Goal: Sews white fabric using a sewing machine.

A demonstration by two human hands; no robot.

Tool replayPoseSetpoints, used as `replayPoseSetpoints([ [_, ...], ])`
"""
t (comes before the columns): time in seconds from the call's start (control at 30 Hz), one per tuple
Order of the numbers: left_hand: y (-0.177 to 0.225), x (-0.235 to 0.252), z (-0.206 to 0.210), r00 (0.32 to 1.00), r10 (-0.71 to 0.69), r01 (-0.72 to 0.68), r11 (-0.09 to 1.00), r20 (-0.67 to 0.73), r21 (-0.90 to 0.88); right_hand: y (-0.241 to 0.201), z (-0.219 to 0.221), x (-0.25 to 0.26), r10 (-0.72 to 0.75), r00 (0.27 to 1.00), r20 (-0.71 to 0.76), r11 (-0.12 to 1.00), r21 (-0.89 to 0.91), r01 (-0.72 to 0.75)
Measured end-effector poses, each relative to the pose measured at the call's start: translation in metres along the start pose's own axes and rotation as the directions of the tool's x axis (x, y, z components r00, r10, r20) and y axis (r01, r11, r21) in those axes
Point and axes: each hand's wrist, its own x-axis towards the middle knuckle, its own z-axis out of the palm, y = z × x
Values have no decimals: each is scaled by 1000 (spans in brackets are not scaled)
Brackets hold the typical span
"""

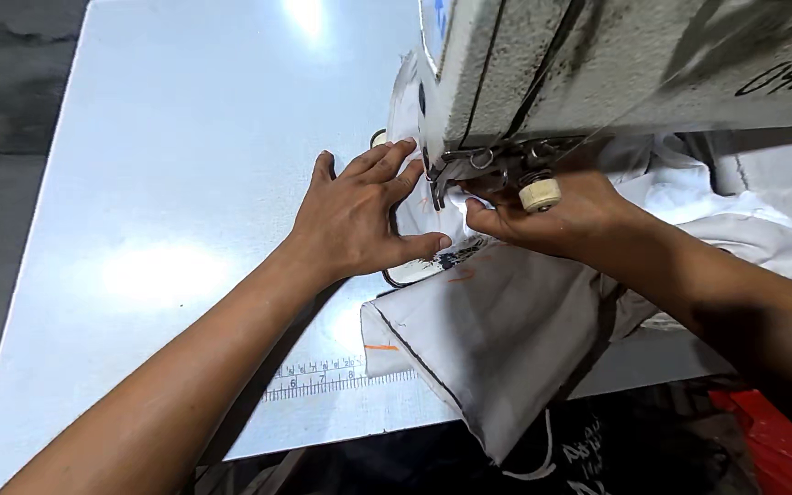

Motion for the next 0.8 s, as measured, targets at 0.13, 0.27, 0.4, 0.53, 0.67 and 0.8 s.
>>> replayPoseSetpoints([
  [0.13,-4,6,0,1000,2,-2,1000,-5,-7,7,4,0,-7,1000,-13,999,34,8],
  [0.27,-6,11,-1,999,-4,3,1000,-32,-20,25,5,1,-105,976,192,972,229,59],
  [0.4,-14,17,4,998,15,-16,1000,-66,-14,25,-11,10,2,865,503,877,414,-243],
  [0.53,-19,22,3,994,57,-57,998,-96,-7,-17,-85,17,320,751,577,648,445,-618],
  [0.67,-20,23,-8,997,54,-56,997,-46,-48,-9,-86,19,367,681,634,735,250,-630],
  [0.8,-14,24,-31,996,17,-6,992,89,-128,11,-53,-14,-92,996,14,993,74,91],
])
